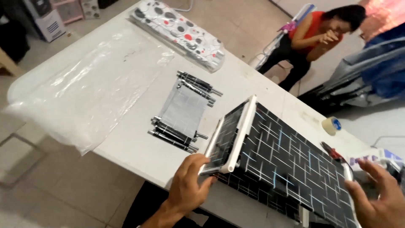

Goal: The person is assembling a multi-tiered storage shelf by manually connecting metal tubes and fabric panels into plastic joints.

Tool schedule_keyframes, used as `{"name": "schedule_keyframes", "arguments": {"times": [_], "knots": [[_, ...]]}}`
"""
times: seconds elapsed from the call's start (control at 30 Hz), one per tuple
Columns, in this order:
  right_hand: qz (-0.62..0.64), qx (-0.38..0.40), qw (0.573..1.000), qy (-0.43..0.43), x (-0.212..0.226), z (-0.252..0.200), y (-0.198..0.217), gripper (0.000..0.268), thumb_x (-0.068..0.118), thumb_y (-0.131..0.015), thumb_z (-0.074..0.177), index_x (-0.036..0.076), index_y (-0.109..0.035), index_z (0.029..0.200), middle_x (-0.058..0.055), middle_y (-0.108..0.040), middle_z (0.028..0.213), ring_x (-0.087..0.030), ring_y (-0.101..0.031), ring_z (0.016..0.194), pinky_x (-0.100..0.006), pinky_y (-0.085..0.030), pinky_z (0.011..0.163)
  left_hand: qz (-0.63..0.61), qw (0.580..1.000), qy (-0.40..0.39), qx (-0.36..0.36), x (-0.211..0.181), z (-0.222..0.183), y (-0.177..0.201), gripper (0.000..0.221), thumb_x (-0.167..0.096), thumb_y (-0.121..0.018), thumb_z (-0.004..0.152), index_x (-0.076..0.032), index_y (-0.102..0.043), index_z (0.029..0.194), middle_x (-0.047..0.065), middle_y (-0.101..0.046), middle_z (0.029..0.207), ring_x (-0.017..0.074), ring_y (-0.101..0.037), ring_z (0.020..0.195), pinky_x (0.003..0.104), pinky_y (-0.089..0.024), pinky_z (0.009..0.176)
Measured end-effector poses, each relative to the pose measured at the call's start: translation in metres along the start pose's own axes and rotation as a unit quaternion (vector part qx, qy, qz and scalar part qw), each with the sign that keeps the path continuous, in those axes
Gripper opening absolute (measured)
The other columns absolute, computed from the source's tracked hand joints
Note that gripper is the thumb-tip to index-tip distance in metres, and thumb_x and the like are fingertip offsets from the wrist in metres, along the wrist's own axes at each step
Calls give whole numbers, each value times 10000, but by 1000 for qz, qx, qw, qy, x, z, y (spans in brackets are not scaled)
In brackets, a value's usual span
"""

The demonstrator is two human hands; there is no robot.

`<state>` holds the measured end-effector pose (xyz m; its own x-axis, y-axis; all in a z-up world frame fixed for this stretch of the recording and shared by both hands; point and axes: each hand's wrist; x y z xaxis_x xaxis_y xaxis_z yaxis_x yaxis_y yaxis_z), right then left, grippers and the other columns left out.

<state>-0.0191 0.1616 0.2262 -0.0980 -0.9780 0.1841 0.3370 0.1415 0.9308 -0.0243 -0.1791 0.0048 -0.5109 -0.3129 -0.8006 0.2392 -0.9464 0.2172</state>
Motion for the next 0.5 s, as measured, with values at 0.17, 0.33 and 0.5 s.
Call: {"name": "schedule_keyframes", "arguments": {"times": [0.17, 0.33, 0.5], "knots": [[388, -194, 897, -90, -365, -54, -139, 448, 40, -458, 1127, -26, -377, 1563, -347, -493, 1482, -460, -500, 1352, -567, -399, 1138, 68, 978, 157, 116, 10, -9, -14, 383, -466, -593, 840, -136, -571, 1033, 16, -581, 934, 178, -613, 737, 353, -561, 574], [529, -215, 780, -254, -195, -155, -142, 921, 720, -579, 988, 37, -429, 1587, -80, -398, 1182, -155, -448, 1056, -350, -506, 971, 100, 957, 194, 193, 16, 33, -41, 336, -450, -604, 986, -122, -539, 1018, 62, -599, 960, 184, -622, 699, 340, -581, 552], [324, -318, 829, -327, -163, -183, -174, 492, 123, -842, 945, -75, -561, 1297, -195, -652, 1028, -268, -626, 924, -416, -508, 796, 127, 941, 210, 233, 19, 98, -78, 569, -329, -681, 955, -134, -446, 1436, 115, -695, 1255, 333, -695, 1057, 550, -545, 910]]}}
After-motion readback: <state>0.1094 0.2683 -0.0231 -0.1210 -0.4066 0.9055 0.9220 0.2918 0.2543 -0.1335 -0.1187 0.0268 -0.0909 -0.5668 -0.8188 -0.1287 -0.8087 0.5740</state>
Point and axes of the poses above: each hand's wrist, its own z-axis towards the middle knuckle, its own y-axis out of the back of the hand, x = y × z
